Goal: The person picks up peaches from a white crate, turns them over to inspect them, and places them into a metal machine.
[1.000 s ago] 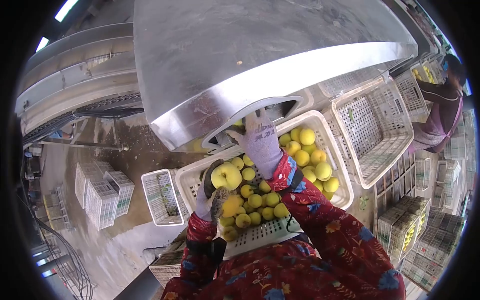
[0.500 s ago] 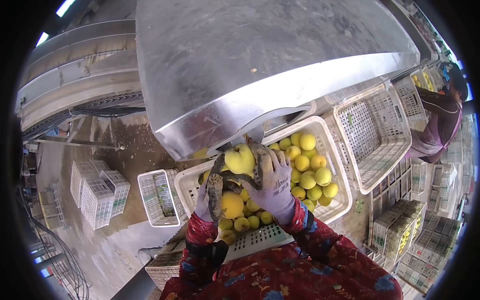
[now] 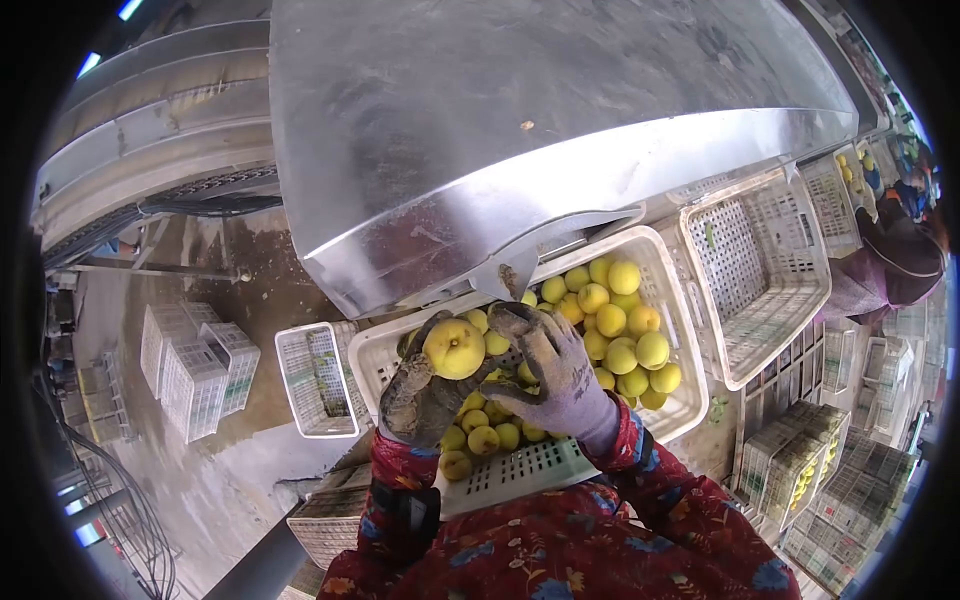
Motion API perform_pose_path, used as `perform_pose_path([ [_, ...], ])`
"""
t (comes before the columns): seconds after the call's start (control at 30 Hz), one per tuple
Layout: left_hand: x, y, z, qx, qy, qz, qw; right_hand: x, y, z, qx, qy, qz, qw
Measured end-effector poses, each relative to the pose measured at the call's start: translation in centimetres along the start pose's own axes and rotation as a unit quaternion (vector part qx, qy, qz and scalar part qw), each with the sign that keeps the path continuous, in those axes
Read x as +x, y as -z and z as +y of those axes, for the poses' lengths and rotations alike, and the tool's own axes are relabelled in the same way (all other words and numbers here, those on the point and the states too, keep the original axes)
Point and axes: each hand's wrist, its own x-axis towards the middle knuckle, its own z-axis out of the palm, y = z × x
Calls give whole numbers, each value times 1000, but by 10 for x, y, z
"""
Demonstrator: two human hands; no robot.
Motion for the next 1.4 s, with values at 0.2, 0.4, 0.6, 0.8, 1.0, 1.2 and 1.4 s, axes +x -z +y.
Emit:
perform_pose_path([
  [0.2,4,-10,-28,40,-45,64,996,-7,-37,-22,-104,-166,94,976],
  [0.4,14,0,-23,50,-81,38,995,21,-23,-14,-137,-95,173,971],
  [0.6,0,172,-20,474,-84,233,845,57,-24,45,-216,-45,112,969],
  [0.8,58,216,-84,882,82,352,303,-12,-41,35,-122,-9,110,986],
  [1.0,55,208,-75,858,174,311,370,-56,-195,164,489,-542,93,678],
  [1.2,45,228,-85,852,232,267,386,-78,-196,167,620,-560,49,547],
  [1.4,24,188,-71,598,46,254,758,-68,-109,88,686,-425,120,579],
])
